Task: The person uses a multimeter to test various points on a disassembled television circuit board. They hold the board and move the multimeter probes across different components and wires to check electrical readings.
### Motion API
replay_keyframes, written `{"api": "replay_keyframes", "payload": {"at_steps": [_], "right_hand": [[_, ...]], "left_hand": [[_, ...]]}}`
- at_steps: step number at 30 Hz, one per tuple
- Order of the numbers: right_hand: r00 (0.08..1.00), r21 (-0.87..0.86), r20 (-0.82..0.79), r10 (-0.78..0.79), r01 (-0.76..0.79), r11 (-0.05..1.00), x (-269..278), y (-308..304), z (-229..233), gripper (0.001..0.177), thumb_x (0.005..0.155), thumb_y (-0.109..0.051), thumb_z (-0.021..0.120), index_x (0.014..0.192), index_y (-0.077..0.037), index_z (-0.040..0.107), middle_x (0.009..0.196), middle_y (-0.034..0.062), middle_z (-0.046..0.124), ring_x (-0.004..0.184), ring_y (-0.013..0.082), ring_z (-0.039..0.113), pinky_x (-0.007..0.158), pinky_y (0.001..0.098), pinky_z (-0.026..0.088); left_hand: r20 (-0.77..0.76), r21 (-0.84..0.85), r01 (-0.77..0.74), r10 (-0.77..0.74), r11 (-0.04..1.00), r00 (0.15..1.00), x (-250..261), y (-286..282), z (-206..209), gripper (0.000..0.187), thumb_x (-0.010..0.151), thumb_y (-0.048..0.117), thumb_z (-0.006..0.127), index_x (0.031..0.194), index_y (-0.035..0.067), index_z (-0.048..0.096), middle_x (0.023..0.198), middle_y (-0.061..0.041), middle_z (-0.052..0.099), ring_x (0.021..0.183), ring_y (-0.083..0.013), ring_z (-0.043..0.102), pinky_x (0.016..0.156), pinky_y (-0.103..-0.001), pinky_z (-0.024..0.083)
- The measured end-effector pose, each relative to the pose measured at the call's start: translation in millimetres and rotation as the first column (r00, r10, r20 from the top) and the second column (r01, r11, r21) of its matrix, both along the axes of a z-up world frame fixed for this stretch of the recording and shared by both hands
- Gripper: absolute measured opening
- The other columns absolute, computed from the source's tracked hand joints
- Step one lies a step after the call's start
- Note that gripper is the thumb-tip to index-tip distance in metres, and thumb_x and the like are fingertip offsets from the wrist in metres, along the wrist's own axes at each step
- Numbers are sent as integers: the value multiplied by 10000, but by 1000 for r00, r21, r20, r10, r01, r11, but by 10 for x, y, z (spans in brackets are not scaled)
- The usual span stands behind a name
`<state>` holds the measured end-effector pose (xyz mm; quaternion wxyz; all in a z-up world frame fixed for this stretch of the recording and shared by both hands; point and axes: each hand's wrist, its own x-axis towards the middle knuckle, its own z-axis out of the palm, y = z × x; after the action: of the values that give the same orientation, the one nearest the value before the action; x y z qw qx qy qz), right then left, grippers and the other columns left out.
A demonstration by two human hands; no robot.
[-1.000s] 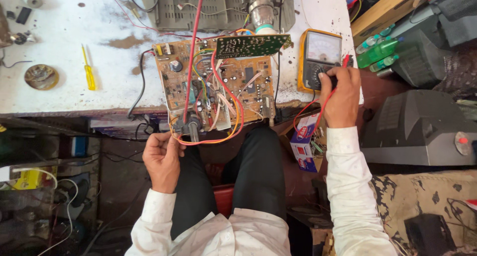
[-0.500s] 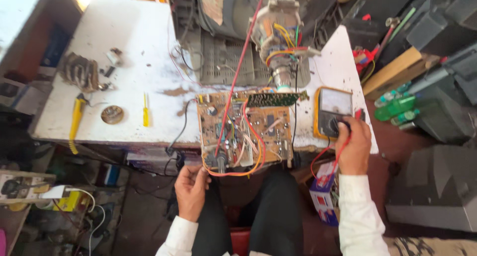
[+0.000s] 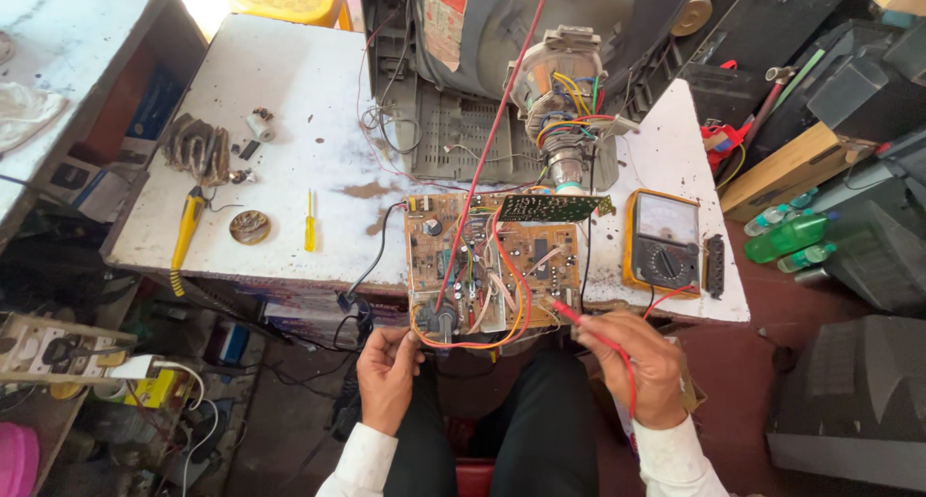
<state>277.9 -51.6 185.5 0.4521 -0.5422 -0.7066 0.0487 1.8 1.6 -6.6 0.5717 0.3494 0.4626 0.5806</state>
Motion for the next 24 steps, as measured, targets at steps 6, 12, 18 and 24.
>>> {"api": "replay_keyframes", "payload": {"at_steps": [6,12,18,24], "right_hand": [[963,-48,36,267,-266,963,-190,114,46,297,787,26,806,1068,-24,722,937,105,746,855,245,737,759,325,583],[910,-104,183,372,-358,928,-314,213,58,358,786,59,735,1134,-16,694,1038,134,737,973,299,718,837,363,571],[924,-182,145,354,-326,928,-421,196,40,276,835,10,716,1107,-27,693,1048,129,725,1018,276,713,909,371,547],[950,-125,149,276,-259,958,-483,176,37,261,803,-52,789,1048,-13,707,1025,134,725,971,288,719,892,381,564]], "left_hand": [[-7,18,-7,7,1000,1000,9,8,-23,89,968,99,672,976,13,652,833,-17,720,642,-54,615,533,-205,476],[-49,13,-7,8,1000,999,39,15,-47,69,972,99,675,978,32,658,800,-28,707,650,-69,633,531,-218,483],[1,-28,-5,5,1000,1000,31,-5,-57,79,987,114,685,979,56,632,749,1,646,616,-41,570,506,-207,438],[52,66,-7,4,998,999,18,-9,-14,82,1011,99,672,983,49,613,759,15,639,630,-39,565,524,-202,420]]}}
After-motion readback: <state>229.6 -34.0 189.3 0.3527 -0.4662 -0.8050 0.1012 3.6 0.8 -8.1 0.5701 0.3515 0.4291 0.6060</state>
